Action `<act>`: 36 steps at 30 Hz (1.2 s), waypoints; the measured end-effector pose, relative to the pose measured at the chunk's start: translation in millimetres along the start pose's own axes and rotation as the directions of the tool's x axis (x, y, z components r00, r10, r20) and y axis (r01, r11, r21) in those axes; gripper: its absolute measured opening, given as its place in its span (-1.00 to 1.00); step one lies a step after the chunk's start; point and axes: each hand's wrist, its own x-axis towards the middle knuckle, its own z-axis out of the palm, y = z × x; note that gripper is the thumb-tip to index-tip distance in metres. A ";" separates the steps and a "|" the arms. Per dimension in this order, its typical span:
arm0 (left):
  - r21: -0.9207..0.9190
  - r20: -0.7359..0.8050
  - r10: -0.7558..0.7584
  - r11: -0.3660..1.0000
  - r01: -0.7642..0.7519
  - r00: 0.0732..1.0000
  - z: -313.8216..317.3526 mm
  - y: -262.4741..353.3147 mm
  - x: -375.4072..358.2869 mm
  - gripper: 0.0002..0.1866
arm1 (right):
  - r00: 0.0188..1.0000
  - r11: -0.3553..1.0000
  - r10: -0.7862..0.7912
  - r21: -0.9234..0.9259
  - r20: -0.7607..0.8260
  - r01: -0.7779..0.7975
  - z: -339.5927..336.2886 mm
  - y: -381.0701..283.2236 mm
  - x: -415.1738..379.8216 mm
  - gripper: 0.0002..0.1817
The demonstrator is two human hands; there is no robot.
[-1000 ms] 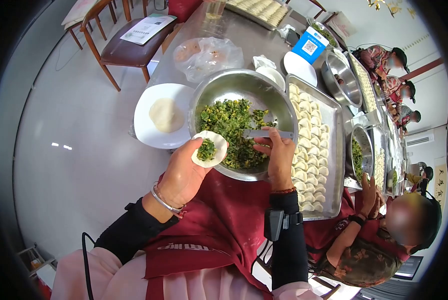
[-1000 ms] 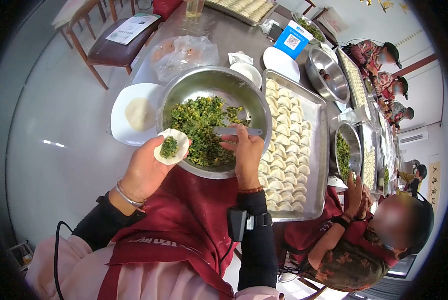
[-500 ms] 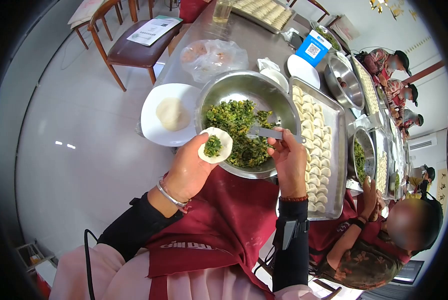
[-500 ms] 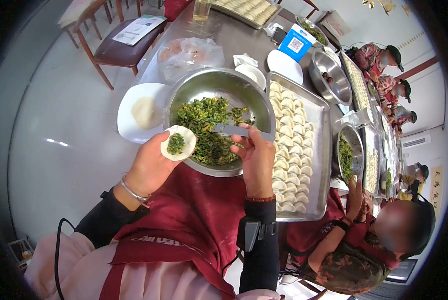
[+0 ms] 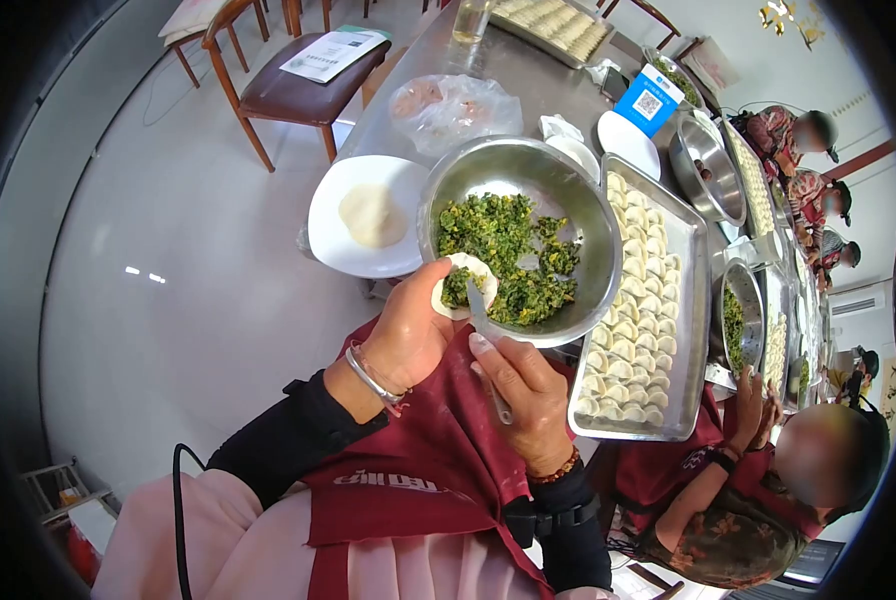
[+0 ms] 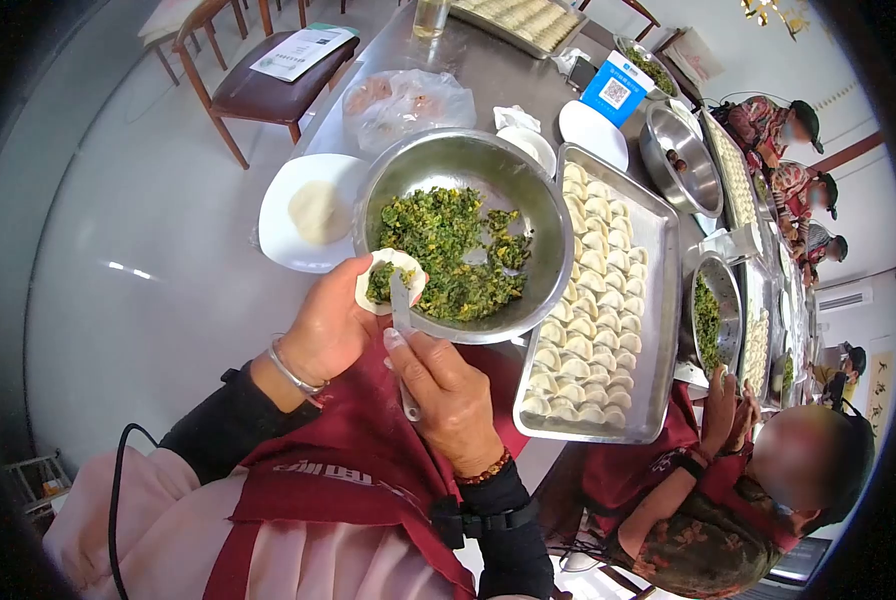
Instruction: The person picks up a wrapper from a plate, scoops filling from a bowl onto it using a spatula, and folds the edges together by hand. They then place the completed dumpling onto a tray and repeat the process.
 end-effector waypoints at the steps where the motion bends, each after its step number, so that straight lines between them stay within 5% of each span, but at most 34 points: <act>1: -0.015 0.001 -0.009 1.000 0.009 1.000 -3.8 -2.5 1.7 -0.64 | 0.999 0.999 -0.036 -0.013 -0.014 0.035 -4.5 2.5 0.6 -0.64; 2: -0.030 0.004 -0.016 0.999 0.016 1.000 -5.9 -3.9 2.4 -0.61 | 0.999 0.999 -0.035 -0.012 -0.013 0.035 -7.9 8.0 -3.6 -0.64; 4: -0.029 0.006 -0.008 1.000 0.008 1.000 -3.6 -3.8 -0.3 -0.61 | 0.968 0.945 0.179 0.304 -0.179 -0.118 -12.0 12.5 -6.1 -0.74; 5: -0.026 0.011 -0.001 1.000 0.001 1.000 -2.1 -4.0 -1.7 -0.61 | 0.858 0.756 0.496 0.554 -0.135 -0.349 -19.1 6.6 -8.9 -0.81; 6: -0.027 0.010 -0.001 1.000 0.002 1.000 -0.3 -5.0 -2.9 -0.61 | 0.769 0.656 0.625 0.626 -0.136 -0.423 -26.1 4.5 -2.2 -0.75; 8: -0.046 0.034 -0.026 0.999 0.027 0.999 3.3 -7.3 -5.3 -0.60 | 0.554 0.331 0.828 0.877 -0.091 -0.350 -26.5 5.9 8.9 -0.69; 9: -0.045 0.037 -0.029 0.999 0.031 0.999 4.4 -8.4 -6.8 -0.60 | 0.551 0.332 0.829 0.876 -0.095 -0.349 -24.5 10.1 9.7 -0.69; 11: -0.034 0.082 -0.047 0.998 0.050 0.995 5.5 -11.1 -10.4 -0.60 | 0.507 0.070 0.858 0.959 0.083 -0.274 -15.6 22.8 4.7 -0.71; 19: 0.000 0.045 -0.066 0.998 0.066 0.997 -2.1 -15.5 -16.4 -0.58 | 0.502 0.071 0.855 0.929 0.131 -0.363 2.2 33.1 -7.4 -0.72; 24: 0.013 0.081 -0.039 0.999 0.038 0.996 -1.5 -15.5 -16.6 -0.58 | 0.668 0.146 0.738 0.943 0.098 -0.300 -13.3 33.1 -13.1 -0.73; 27: 0.006 0.109 -0.064 0.998 0.064 0.992 -3.5 -16.7 -16.2 -0.57 | 0.685 0.146 0.712 0.922 0.153 -0.358 -9.2 31.3 -17.1 -0.72; 36: -0.002 0.110 -0.091 0.996 0.091 0.990 -5.9 -19.6 -20.0 -0.57 | 0.612 0.108 0.774 0.918 0.163 -0.381 0.0 39.6 -20.8 -0.69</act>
